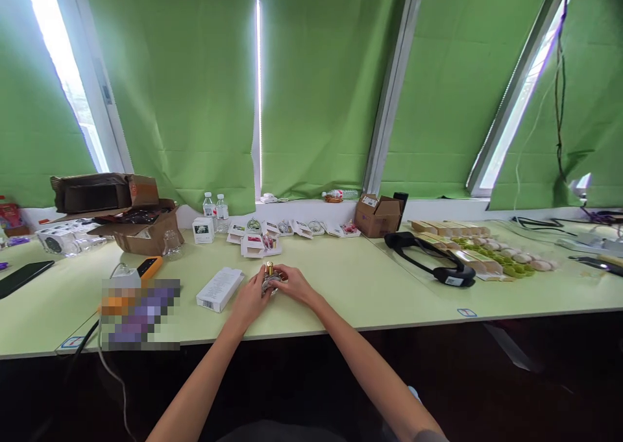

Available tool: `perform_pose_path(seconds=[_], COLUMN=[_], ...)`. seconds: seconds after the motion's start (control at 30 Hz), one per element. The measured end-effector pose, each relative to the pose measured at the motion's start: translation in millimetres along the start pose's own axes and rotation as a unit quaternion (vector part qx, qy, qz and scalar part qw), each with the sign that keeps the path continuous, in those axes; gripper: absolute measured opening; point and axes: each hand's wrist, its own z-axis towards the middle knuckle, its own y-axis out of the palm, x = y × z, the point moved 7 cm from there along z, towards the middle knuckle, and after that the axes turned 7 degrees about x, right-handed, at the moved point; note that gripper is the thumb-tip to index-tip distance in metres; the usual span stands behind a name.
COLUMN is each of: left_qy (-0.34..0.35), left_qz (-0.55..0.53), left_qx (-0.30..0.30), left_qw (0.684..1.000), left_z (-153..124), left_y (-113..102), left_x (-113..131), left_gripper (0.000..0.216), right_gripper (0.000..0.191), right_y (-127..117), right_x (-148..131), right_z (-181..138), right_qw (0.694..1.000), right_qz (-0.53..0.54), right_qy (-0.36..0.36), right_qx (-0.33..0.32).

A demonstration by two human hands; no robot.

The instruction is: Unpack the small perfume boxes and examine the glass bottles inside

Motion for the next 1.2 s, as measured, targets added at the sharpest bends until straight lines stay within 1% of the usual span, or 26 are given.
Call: perform_pose_path(seconds=[0.07, 0.13, 0.2, 0.27, 0.37, 0.47, 0.53, 0.63, 0.7, 0.77, 0.87, 0.97, 1.07, 1.2], left_qy=[0.004, 0.021, 0.041, 0.045, 0.024, 0.0, -0.022, -0.069, -0.098, -0.114, -0.116, -0.099, -0.075, -0.062], left_qz=[0.013, 0.022, 0.041, 0.061, 0.081, 0.101, 0.139, 0.219, 0.259, 0.285, 0.314, 0.32, 0.308, 0.296], left_qx=[0.011, 0.037, 0.074, 0.108, 0.134, 0.156, 0.176, 0.201, 0.204, 0.198, 0.176, 0.148, 0.129, 0.122], left_qw=[1.0, 0.999, 0.996, 0.991, 0.987, 0.983, 0.974, 0.952, 0.939, 0.931, 0.926, 0.93, 0.94, 0.945], left_z=[-0.2, -0.1, 0.4, 1.3, 2.4, 1.2, -1.2, -6.6, -10.1, -12.5, -13.6, -12.2, -9.9, -7.8], left_y=[0.7, -2.1, -8.4, -15.6, -24.2, -30.4, -33.7, -36.1, -35.1, -32.9, -29.2, -25.6, -22.1, -20.6], left_x=[0.6, 4.0, 8.0, 9.4, 6.7, 4.1, 2.1, -3.5, -8.2, -12.0, -14.5, -14.3, -12.9, -10.8], left_gripper=[0.063, 0.062, 0.056, 0.047, 0.037, 0.035, 0.038, 0.05, 0.059, 0.062, 0.059, 0.051, 0.043, 0.042], right_gripper=[0.035, 0.036, 0.038, 0.037, 0.034, 0.033, 0.033, 0.033, 0.034, 0.035, 0.036, 0.042, 0.048, 0.034], right_y=[-1.2, -5.4, -12.6, -20.8, -31.5, -38.6, -41.0, -41.5, -40.9, -40.4, -39.3, -38.4, -41.8, -48.9], right_x=[1.8, 7.6, 16.1, 24.3, 34.5, 43.2, 47.3, 50.2, 50.1, 48.8, 46.3, 42.7, 33.2, 9.8], right_z=[0.6, 0.1, -1.2, -2.4, -2.7, -2.8, -3.4, -4.8, -5.6, -6.2, -7.2, -8.7, -10.0, -13.2], right_qw=[1.0, 1.0, 0.999, 0.995, 0.988, 0.98, 0.975, 0.97, 0.968, 0.967, 0.967, 0.966, 0.961, 0.946], right_qz=[-0.018, -0.028, -0.04, -0.07, -0.116, -0.142, -0.159, -0.177, -0.185, -0.191, -0.196, -0.198, -0.21, -0.225], right_qy=[-0.007, 0.003, 0.023, 0.038, 0.057, 0.083, 0.097, 0.109, 0.113, 0.113, 0.112, 0.109, 0.079, -0.013], right_qx=[-0.007, 0.001, 0.024, 0.053, 0.089, 0.115, 0.126, 0.129, 0.128, 0.126, 0.123, 0.125, 0.162, 0.234])
